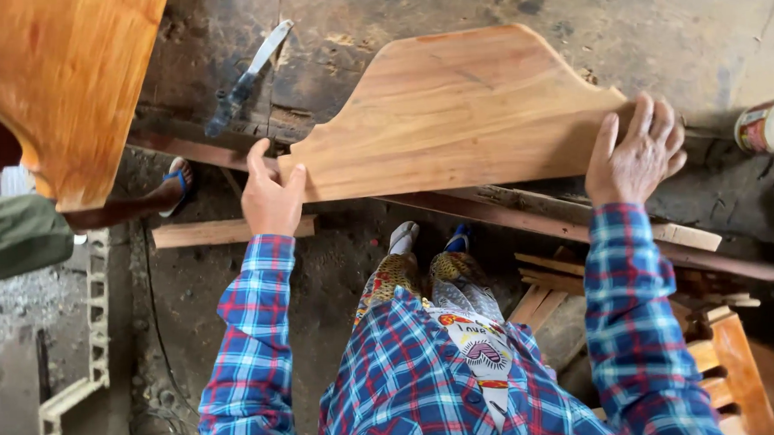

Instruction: Opening a can of varnish and applying it to wooden furniture parts using a brush

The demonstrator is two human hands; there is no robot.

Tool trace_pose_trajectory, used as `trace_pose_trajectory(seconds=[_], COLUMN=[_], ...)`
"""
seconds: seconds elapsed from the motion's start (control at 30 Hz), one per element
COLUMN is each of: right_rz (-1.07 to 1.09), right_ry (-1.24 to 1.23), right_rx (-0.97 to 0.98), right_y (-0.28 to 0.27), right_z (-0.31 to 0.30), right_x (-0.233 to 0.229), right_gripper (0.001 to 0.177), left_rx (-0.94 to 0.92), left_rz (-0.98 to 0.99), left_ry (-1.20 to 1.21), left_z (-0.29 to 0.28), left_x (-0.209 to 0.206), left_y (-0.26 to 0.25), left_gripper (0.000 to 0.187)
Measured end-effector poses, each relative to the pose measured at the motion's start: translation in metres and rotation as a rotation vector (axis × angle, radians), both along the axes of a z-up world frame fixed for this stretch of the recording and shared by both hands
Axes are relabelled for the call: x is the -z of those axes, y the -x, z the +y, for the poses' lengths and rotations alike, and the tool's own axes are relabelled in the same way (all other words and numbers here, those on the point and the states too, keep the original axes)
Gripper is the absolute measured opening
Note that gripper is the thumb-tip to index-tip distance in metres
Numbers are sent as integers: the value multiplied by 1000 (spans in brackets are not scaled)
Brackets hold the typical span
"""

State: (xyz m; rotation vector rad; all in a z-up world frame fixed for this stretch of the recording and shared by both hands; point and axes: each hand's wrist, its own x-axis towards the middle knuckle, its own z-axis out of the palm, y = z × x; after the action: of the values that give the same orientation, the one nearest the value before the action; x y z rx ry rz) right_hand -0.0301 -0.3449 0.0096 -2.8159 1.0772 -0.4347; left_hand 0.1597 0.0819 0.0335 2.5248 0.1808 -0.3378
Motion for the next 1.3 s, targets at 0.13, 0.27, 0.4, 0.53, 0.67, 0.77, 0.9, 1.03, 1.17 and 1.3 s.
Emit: trace_pose_trajectory(seconds=[0.13,0.27,0.4,0.53,0.67,0.77,0.9,1.03,1.17,1.3], right_rz=[-27,-60,-121,-157,-195,-194,-204,-175,-166,-154], right_ry=[-21,47,-56,21,1,-14,11,-12,-78,-114], right_rx=[52,58,32,-38,38,99,125,157,200,205], right_y=[36,58,64,66,62,61,61,63,61,66], right_z=[26,36,36,38,47,51,49,47,49,49], right_x=[4,22,23,26,26,31,34,38,35,37], right_gripper=[44,45,51,48,49,48,50,52,56,56], left_rx=[240,350,176,45,87,82,213,340,525,881], left_rz=[-281,-621,-411,-330,-417,-456,-384,-481,-388,-419], left_ry=[-269,-528,-301,-172,45,47,-201,-537,-567,-599], left_z=[-3,-17,-38,-49,-61,-68,-83,-99,-145,-232], left_x=[12,40,56,44,63,75,63,68,66,54], left_y=[-6,-6,3,-21,-58,-70,-53,-32,-2,73], left_gripper=[71,69,76,67,66,65,65,66,79,92])
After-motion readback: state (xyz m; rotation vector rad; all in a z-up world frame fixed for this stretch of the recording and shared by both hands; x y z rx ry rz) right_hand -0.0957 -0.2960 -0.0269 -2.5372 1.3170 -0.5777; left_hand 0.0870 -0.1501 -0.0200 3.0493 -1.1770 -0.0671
